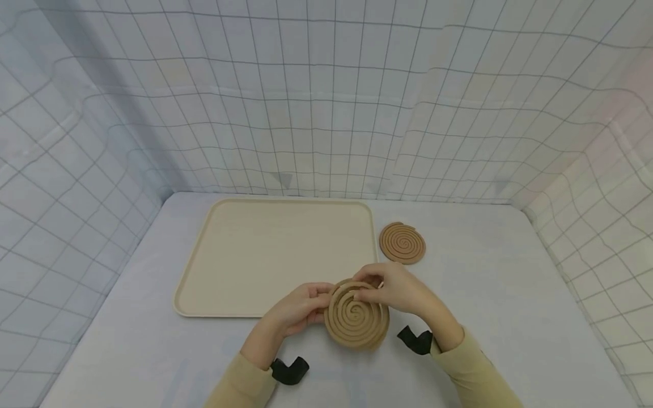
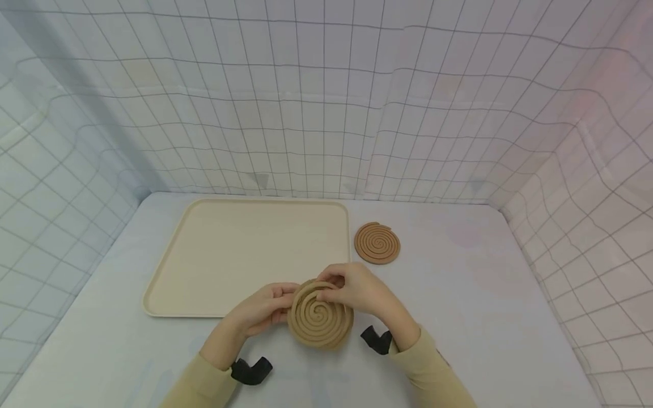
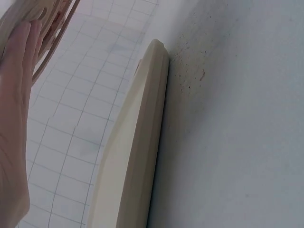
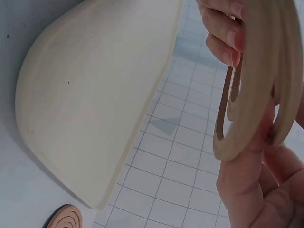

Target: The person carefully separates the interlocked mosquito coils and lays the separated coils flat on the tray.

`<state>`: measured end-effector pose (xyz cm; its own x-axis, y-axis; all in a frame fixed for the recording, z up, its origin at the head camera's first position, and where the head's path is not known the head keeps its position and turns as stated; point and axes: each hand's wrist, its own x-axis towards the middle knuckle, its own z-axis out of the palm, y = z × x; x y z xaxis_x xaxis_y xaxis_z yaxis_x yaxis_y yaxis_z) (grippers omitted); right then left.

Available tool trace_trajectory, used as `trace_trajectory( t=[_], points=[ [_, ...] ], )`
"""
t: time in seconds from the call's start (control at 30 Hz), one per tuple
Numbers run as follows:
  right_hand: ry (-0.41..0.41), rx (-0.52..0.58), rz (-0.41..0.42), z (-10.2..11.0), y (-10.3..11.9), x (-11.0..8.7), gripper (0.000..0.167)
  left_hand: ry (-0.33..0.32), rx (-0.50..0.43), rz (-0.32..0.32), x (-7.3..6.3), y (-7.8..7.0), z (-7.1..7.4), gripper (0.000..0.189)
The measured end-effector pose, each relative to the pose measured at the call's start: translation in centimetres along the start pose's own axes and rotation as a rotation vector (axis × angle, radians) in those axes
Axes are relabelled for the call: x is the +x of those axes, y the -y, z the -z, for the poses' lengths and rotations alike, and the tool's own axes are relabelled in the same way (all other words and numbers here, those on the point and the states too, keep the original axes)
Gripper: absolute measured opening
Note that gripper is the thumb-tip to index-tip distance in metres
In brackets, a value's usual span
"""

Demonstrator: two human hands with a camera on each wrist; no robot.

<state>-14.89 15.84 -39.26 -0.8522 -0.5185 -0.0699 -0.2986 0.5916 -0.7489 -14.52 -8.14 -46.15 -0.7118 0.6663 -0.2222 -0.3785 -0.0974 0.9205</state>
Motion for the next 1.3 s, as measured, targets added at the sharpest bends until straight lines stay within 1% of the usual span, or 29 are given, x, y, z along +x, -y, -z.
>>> trace_trajectory(
  t=[0.13,0.27,0.33,0.4,0.43,0.47,0.53,0.6,0.7,0.73,0.8,0.9,1.03,1.1,1.2,1.3],
  points=[
    [-0.066,0.079,-0.080,-0.3,-0.9,-0.5,0.025,-0.085,-0.048,-0.060,-0.3,0.3,0.0,0.043],
    [-0.124,0.151,-0.147,-1.1,-1.6,-0.9,0.020,-0.165,-0.105,-0.124,-0.4,0.7,0.0,0.044],
    [-0.171,0.164,-0.177,-1.5,-1.8,-0.8,0.018,-0.178,-0.129,-0.153,-0.4,0.9,-0.2,0.043],
    [-0.218,0.163,-0.210,-1.8,-1.9,-0.7,0.018,-0.171,-0.161,-0.170,-0.3,1.0,-0.4,0.040],
    [-0.235,0.158,-0.214,-1.8,-1.9,-0.6,0.018,-0.164,-0.177,-0.174,-0.3,1.1,-0.6,0.038],
    [-0.243,0.148,-0.209,-1.7,-1.8,-0.6,0.018,-0.149,-0.193,-0.177,-0.2,1.2,-0.7,0.038],
    [-0.233,0.126,-0.171,-1.6,-1.8,-0.6,0.016,-0.113,-0.215,-0.163,-0.2,1.2,-0.8,0.038],
    [-0.198,0.092,-0.103,-1.3,-1.6,-0.6,0.013,-0.072,-0.214,-0.137,-0.2,1.0,-0.8,0.042],
    [-0.132,0.042,-0.003,-1.0,-1.3,-0.6,0.010,-0.018,-0.174,-0.082,-0.3,0.8,-0.7,0.049],
    [-0.114,0.031,0.019,-0.9,-1.2,-0.6,0.009,-0.008,-0.159,-0.063,-0.3,0.8,-0.6,0.051],
    [-0.093,0.008,0.044,-0.7,-1.0,-0.5,0.009,-0.009,-0.135,-0.037,-0.3,0.8,-0.5,0.052],
    [-0.096,-0.001,0.020,-0.8,-0.7,-0.4,0.010,-0.048,-0.122,-0.039,-0.3,0.9,-0.5,0.053],
    [-0.142,0.024,-0.046,-1.2,-0.9,-0.3,0.014,-0.140,-0.146,-0.089,-0.3,1.1,-0.5,0.050],
    [-0.167,0.081,-0.078,-1.5,-1.0,-0.3,0.018,-0.182,-0.179,-0.119,-0.2,1.2,-0.6,0.048],
    [-0.196,0.200,-0.122,-2.0,-1.2,-0.2,0.023,-0.216,-0.233,-0.168,-0.1,1.3,-0.8,0.045],
    [-0.229,0.304,-0.180,-2.4,-1.4,0.0,0.023,-0.253,-0.295,-0.206,0.0,1.3,-1.2,0.041]
  ],
)
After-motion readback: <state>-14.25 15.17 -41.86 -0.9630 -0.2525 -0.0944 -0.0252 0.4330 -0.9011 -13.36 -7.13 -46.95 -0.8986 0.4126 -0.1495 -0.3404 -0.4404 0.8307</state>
